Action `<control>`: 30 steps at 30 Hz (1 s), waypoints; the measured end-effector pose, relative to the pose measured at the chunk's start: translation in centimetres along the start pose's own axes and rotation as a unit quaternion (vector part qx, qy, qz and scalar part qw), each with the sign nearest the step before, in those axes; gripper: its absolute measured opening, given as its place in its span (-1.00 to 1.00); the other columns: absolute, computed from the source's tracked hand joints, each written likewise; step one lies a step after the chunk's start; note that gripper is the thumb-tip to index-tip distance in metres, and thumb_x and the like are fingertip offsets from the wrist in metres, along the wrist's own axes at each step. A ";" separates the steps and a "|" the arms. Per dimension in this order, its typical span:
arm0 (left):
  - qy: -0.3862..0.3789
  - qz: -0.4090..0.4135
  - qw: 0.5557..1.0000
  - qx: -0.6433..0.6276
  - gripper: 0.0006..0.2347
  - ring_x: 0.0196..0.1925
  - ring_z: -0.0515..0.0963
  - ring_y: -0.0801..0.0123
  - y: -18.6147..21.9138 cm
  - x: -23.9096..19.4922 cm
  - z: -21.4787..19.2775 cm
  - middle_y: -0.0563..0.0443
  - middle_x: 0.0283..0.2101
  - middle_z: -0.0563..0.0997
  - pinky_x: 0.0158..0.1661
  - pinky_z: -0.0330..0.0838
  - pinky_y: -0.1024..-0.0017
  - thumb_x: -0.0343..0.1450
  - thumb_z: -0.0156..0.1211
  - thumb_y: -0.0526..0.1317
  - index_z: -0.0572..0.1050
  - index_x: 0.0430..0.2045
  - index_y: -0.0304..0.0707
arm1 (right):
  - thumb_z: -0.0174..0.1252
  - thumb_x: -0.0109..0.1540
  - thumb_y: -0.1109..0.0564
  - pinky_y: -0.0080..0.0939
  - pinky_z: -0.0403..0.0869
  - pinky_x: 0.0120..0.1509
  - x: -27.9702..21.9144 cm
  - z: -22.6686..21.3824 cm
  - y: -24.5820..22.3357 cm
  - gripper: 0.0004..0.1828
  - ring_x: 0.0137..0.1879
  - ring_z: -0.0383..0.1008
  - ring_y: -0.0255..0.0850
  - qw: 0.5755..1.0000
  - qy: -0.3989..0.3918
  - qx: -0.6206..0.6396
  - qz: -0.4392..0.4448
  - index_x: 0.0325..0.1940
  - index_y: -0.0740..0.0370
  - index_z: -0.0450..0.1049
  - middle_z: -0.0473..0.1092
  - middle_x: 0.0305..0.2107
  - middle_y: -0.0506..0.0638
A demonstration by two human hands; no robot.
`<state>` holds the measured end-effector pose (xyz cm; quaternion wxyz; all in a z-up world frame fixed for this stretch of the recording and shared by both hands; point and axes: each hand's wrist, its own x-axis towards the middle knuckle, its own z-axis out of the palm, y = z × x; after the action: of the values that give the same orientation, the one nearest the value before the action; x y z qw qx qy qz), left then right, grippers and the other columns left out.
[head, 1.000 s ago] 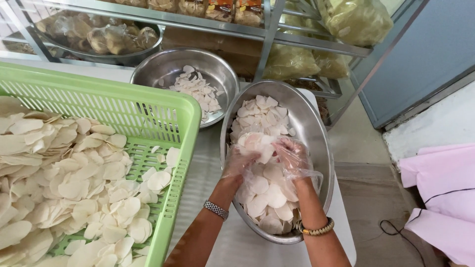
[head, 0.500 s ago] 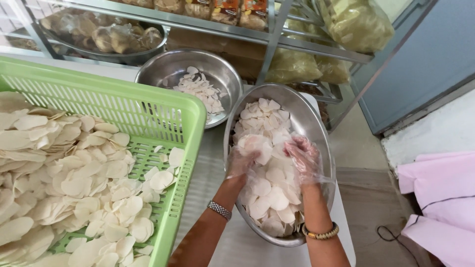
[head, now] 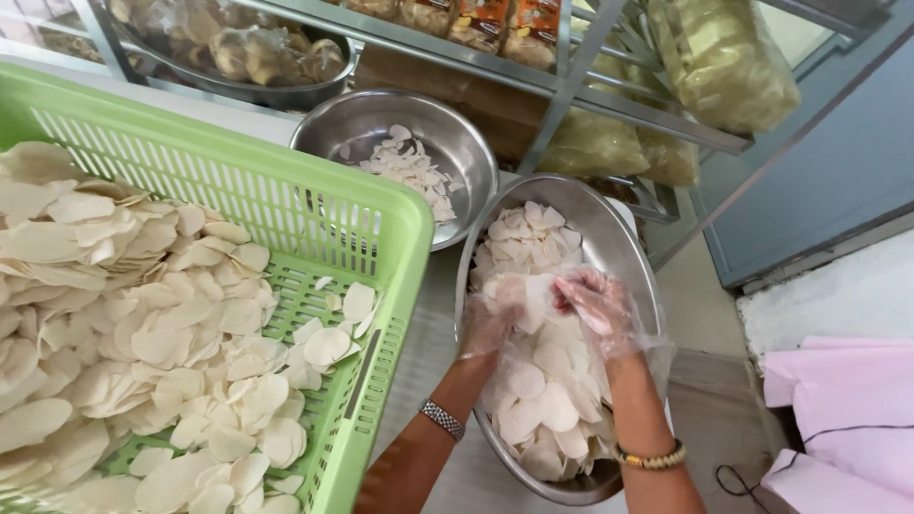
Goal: The person transfers thin, white, round food slices from a green plastic basket into a large metal bowl using gloved hands. The person repeatedly scoops the slices and places them into the bowl, occasionally adjusting the pile.
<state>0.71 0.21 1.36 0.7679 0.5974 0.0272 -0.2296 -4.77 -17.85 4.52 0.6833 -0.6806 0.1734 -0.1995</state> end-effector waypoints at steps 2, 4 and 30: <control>0.002 -0.004 1.000 -0.001 -0.84 -0.62 0.56 0.28 0.0 -0.2 0.0 -0.12 -0.59 0.58 -0.59 0.45 0.33 0.19 0.44 -0.29 0.61 -0.51 -0.40 | 0.35 0.13 0.17 -0.22 0.50 -0.49 0.5 3.0 -3.5 -0.83 -0.55 0.51 -0.14 1.000 -0.007 -0.021 -0.011 -0.37 0.35 0.54 0.47 -0.62 0.22; 0.002 -0.006 1.000 -0.002 -0.84 -0.59 0.58 0.25 -0.2 -0.2 0.0 -0.14 -0.58 0.57 -0.56 0.47 0.31 0.20 0.43 -0.29 0.61 -0.51 -0.42 | 0.36 0.12 0.17 -0.23 0.46 -0.54 1.9 5.9 -6.2 -0.82 -0.61 0.47 -0.16 0.999 -0.013 -0.041 -0.025 -0.39 0.34 0.53 0.44 -0.67 0.20; -0.044 -0.015 0.989 -0.144 -0.66 -0.36 0.62 0.23 2.9 -2.7 0.6 -0.17 -0.35 0.65 -0.31 0.63 0.19 0.26 0.55 -0.16 0.62 -0.23 -0.41 | 0.46 0.03 0.30 -0.12 0.63 -0.38 -1.1 -0.2 0.9 -0.71 -0.47 0.60 -0.05 0.995 0.008 -0.057 0.083 -0.27 0.44 0.52 0.52 -0.54 0.28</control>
<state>-0.74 1.00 5.02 0.8425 0.4697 0.0349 -0.2614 -5.81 -17.47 3.58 0.6561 -0.7003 0.2455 -0.1372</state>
